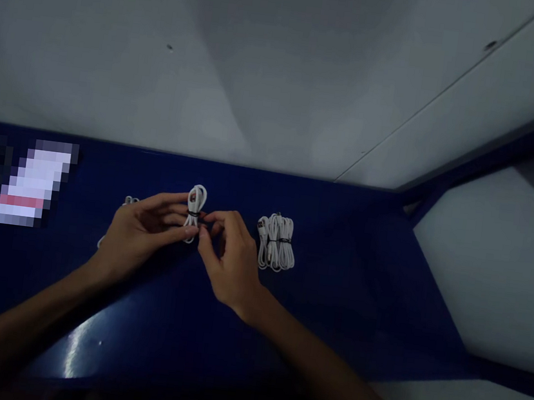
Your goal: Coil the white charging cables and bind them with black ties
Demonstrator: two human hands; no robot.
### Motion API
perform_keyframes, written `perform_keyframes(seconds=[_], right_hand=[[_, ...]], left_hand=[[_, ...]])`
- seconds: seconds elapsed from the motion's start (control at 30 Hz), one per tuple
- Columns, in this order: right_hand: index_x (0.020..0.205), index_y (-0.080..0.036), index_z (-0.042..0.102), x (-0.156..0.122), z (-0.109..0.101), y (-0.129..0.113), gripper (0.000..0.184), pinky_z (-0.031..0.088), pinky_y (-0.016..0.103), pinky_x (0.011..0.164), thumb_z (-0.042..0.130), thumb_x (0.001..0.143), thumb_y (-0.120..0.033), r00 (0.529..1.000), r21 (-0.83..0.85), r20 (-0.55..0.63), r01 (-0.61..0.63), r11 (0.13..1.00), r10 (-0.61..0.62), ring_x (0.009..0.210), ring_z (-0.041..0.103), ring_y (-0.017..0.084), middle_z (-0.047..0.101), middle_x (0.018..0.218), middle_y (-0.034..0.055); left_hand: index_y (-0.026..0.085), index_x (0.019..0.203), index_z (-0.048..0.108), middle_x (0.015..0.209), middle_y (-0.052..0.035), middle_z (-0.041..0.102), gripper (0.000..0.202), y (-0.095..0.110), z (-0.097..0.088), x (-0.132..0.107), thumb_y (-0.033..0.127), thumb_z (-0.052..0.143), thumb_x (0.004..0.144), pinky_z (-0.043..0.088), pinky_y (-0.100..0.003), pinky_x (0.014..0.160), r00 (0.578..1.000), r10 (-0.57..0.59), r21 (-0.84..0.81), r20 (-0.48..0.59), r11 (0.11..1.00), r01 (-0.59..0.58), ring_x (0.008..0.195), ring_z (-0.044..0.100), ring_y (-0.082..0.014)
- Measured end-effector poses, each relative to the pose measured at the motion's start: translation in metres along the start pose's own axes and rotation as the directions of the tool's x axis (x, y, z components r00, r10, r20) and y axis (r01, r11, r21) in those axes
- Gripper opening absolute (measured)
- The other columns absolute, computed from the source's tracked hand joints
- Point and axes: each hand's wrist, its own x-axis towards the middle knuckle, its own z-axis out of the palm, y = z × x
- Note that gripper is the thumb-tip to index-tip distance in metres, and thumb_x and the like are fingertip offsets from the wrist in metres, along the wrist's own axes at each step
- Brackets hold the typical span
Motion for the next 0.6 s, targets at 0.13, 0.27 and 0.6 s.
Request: perform_keyframes(seconds=[0.13,0.27,0.6], right_hand=[[0.12,-0.025,0.066,0.001,-0.005,-0.003,0.011,0.05,0.033,0.061,0.063,0.109,-0.027,0.999,0.025,0.029,-0.016,1.0,0.015,0.069,0.061,0.015,0.065,0.095,0.0005],[0.109,-0.025,0.069,0.001,-0.01,-0.008,0.005,0.047,0.032,0.059,0.069,0.106,-0.029,0.998,0.008,0.061,0.003,1.0,-0.003,0.067,0.057,0.014,0.062,0.093,-0.0003],[0.085,-0.026,0.052,-0.003,-0.004,-0.008,0.028,0.047,0.035,0.063,0.072,0.104,-0.028,1.0,-0.02,0.029,-0.002,1.0,0.003,0.07,0.055,0.016,0.056,0.082,-0.002]], left_hand=[[0.022,0.128,0.084,0.101,-0.0056,0.088,0.051,0.0,0.005,-0.008,0.022,0.101,0.079,0.071,-0.039,0.09,0.996,0.051,0.165,-0.076,0.986,-0.037,0.095,0.084,-0.0246],[0.03,0.133,0.083,0.111,-0.0044,0.088,0.042,0.0,0.009,-0.019,0.028,0.092,0.091,0.071,-0.043,0.091,0.982,0.178,0.419,-0.063,0.898,-0.136,0.094,0.084,-0.0255],[0.04,0.144,0.077,0.121,0.0002,0.088,0.048,-0.002,0.015,-0.032,0.018,0.078,0.101,0.07,-0.038,0.089,0.866,0.48,0.746,0.136,0.526,-0.409,0.098,0.084,-0.0234]])
